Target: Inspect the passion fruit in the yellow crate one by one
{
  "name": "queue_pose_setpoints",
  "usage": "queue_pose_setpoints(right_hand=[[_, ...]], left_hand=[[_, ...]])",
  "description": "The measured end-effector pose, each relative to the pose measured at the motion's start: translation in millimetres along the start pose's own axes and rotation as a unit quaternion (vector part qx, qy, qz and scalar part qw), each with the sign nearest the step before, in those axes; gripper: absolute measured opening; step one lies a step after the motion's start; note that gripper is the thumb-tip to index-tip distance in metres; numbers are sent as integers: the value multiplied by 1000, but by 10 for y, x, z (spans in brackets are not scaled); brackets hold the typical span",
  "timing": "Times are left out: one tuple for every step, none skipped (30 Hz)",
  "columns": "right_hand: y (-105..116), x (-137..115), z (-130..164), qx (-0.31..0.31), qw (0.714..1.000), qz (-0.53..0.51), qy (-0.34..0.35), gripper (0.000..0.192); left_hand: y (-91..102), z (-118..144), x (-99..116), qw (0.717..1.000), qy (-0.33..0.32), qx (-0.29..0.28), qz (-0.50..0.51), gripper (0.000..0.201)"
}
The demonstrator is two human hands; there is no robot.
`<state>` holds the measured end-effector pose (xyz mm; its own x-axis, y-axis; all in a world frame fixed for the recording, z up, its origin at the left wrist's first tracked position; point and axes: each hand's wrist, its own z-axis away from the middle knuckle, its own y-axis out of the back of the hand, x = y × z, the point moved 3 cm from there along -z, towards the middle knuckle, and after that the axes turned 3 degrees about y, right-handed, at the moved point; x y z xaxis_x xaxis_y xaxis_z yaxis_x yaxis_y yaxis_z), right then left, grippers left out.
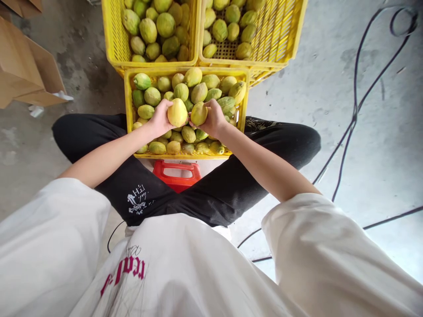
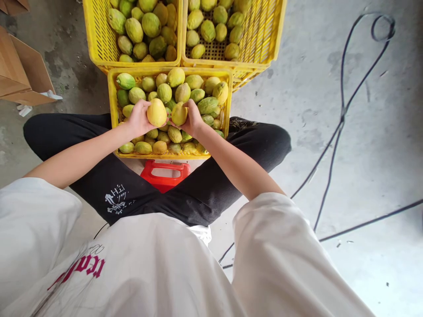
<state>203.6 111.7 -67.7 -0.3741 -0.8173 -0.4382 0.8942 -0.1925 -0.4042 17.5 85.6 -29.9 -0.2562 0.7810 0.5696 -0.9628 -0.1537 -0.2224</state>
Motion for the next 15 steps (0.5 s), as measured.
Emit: queue_pose_setpoints(right_hand=[[-1, 5, -8, 3, 1000, -8, 3, 19], [2, 12, -19, 9, 1000, -14, 6, 16], [7, 21, -32, 16, 1000, -18, 11, 14], [15, 30, -45, 22, 999, -18, 16, 14], [22, 40, -58, 26, 999, -16, 21, 17], [28, 49, -67, 28, 999, -12, 26, 21], [33, 56, -72, 27, 999, -6, 30, 25], [36, 62, -72, 25, 999, 0, 32, 31], [35, 66, -67, 22, 999, 5, 31, 37], [34, 69, -59, 20, 999, 10, 27, 42], [30, 70, -47, 18, 1000, 12, 20, 46], [23, 69, -34, 15, 1000, 14, 11, 47], [15, 68, -20, 12, 1000, 15, 1, 47], [4, 66, -7, 9, 1000, 16, -8, 47], [-6, 61, 4, 7, 1000, 18, -12, 47]], left_hand=[[-2, -3, -4, 1000, -2, 1, 1, 52], [-4, -7, -9, 1000, -4, 3, 1, 54], [-5, -9, -14, 1000, -6, 5, 2, 56], [-5, -8, -18, 1000, -9, 7, 2, 58], [-4, -4, -20, 1000, -11, 9, 1, 59], [-5, 2, -20, 1000, -12, 9, -2, 61], [-6, 12, -17, 1000, -13, 7, -6, 62], [-8, 23, -13, 1000, -12, 4, -10, 63], [-10, 34, -7, 1000, -12, -1, -15, 65], [-12, 45, -1, 1000, -11, -4, -19, 67], [-13, 53, 4, 1000, -8, -7, -24, 70], [-13, 57, 6, 1000, -4, -7, -29, 74], [-11, 58, 8, 999, 0, -5, -33, 76], [-8, 55, 8, 999, 4, -3, -36, 76], [-4, 49, 10, 999, 6, -2, -34, 73]])
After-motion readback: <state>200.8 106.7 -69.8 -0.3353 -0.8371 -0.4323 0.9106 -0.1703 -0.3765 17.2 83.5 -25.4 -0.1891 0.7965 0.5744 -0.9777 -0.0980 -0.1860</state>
